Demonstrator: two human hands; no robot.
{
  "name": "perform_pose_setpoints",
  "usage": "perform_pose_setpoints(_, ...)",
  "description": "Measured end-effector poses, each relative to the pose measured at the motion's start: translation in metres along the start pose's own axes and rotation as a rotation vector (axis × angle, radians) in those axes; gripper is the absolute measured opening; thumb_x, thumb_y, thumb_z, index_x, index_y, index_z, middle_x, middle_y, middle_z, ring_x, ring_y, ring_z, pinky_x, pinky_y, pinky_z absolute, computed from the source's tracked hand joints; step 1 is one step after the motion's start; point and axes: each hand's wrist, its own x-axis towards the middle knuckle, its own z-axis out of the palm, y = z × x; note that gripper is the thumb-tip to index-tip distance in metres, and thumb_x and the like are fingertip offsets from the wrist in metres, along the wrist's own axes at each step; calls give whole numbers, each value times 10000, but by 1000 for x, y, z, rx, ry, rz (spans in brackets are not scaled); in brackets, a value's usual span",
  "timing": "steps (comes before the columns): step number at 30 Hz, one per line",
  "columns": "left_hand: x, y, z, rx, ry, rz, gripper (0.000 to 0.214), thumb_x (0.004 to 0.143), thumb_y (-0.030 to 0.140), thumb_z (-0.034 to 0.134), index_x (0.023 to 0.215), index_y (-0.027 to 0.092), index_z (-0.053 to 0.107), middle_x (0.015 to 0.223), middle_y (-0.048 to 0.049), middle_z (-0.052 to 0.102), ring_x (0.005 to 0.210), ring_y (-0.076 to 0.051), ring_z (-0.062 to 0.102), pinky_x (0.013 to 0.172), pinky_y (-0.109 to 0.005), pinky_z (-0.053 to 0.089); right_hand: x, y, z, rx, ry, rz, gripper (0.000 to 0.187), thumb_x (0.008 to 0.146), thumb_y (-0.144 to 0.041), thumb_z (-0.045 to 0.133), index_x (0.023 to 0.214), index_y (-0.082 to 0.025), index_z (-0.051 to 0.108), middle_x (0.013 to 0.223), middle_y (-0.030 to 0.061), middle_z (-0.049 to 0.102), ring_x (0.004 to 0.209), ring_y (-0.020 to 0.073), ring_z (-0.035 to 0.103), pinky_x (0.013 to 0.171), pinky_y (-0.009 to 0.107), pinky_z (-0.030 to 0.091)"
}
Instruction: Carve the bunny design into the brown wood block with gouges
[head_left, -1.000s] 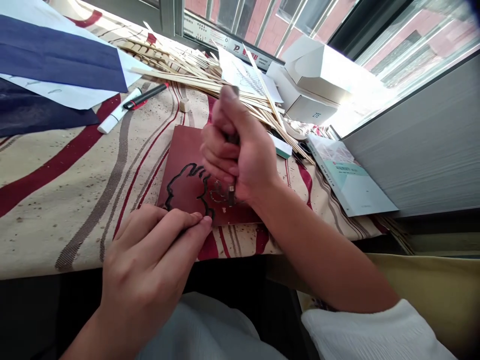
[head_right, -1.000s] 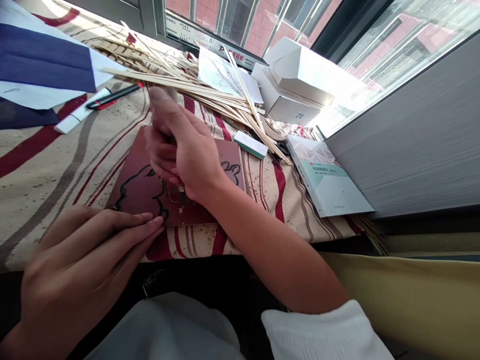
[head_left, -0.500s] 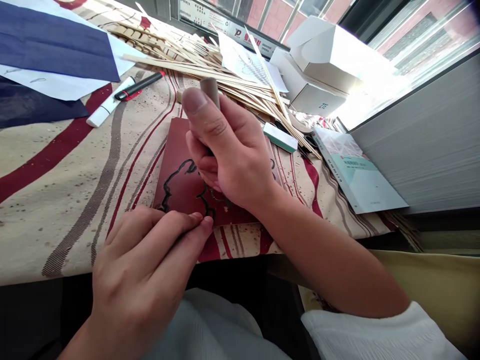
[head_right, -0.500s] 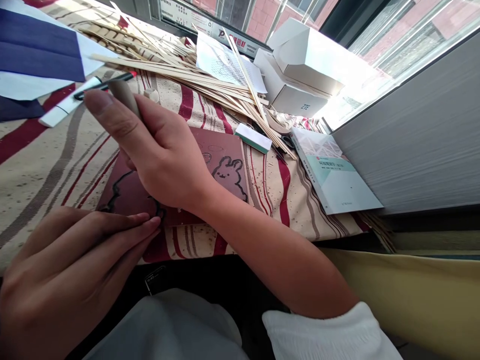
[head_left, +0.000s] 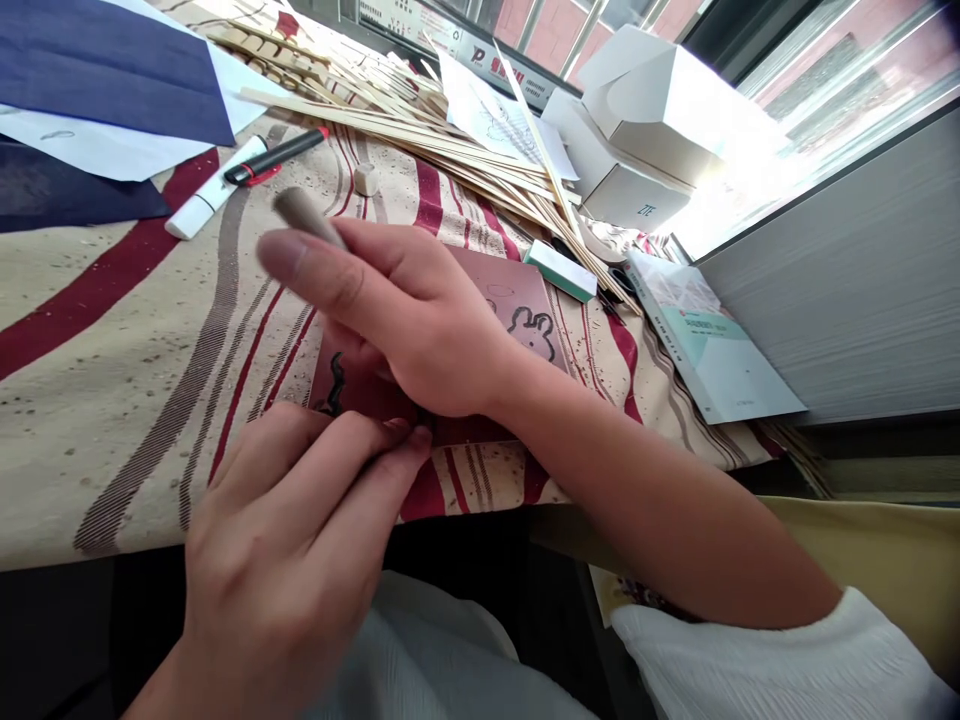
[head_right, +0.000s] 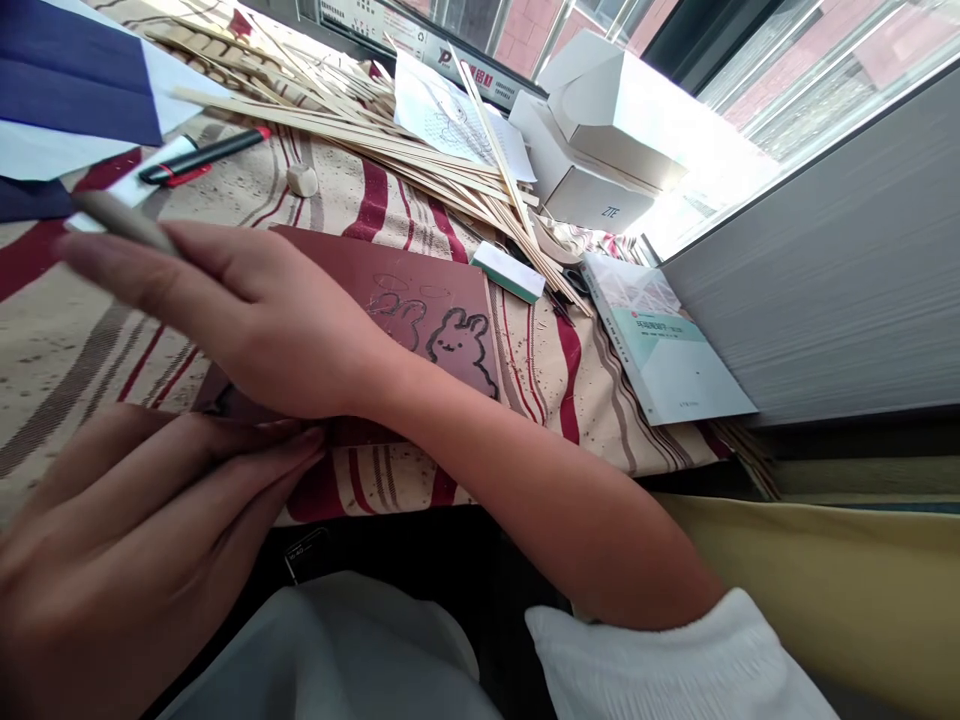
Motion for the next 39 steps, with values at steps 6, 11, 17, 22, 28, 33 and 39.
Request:
perform_pose_setpoints(6,0,-4,2,14,21,32,283,919,-58,730,1135,120,771,1163,-113,795,1059,-309,689,927,-515,568,-4,-3,-3,244,-277,137,442,1091,-14,454,688,-197,453,523,-114,382,471,13,355,478,120,340)
perform_pose_setpoints(11,2,-7,4,42,37,99,302,882,-90,744,1122,93,759,1075,-125,793,926,-271,669,791,-461,531,-13,-8,0,422,-88,189,489,1112,-73,456,649,-217,396,466,-119,360,394,18,296,410,141,295)
perform_pose_setpoints(17,5,-9,3,11,36,82,369,863,-96,782,1168,110,770,1101,-93,806,899,-207,662,779,-408,544,-12,-28,-10,396,212,-6,530,1144,-59,387,638,-209,427,422,-122,353,336,18,277,407,162,264)
perform_pose_setpoints(22,4,-6,3,33,26,51,384,865,-86,779,1181,129,753,1084,-96,798,911,-223,657,778,-430,529,-13,-26,-14,256,252,-55,554,1114,-473,604,647,-223,440,460,-116,341,371,28,301,427,183,308)
perform_pose_setpoints(28,2,-7,2,45,-5,59,358,928,-41,733,1226,158,735,1113,-92,796,905,-232,664,781,-448,527,-10,-12,-7,147,309,-97,537,1160,-178,472,632,-210,383,525,-88,374,467,29,376,502,145,366)
perform_pose_setpoints(33,1,-6,3,59,-13,45,373,955,-18,703,1271,179,727,1094,-85,792,889,-241,646,781,-461,513,-7,-3,-5,106,270,-142,458,1128,-81,455,690,-203,403,561,-98,312,454,29,288,496,156,323)
perform_pose_setpoints(39,-2,-4,3,40,-3,2,352,990,18,671,1279,212,723,1142,-82,788,911,-248,652,793,-474,515,-11,5,-3,29,238,-194,352,1161,-278,498,820,-196,531,630,-90,384,501,34,306,503,190,288)
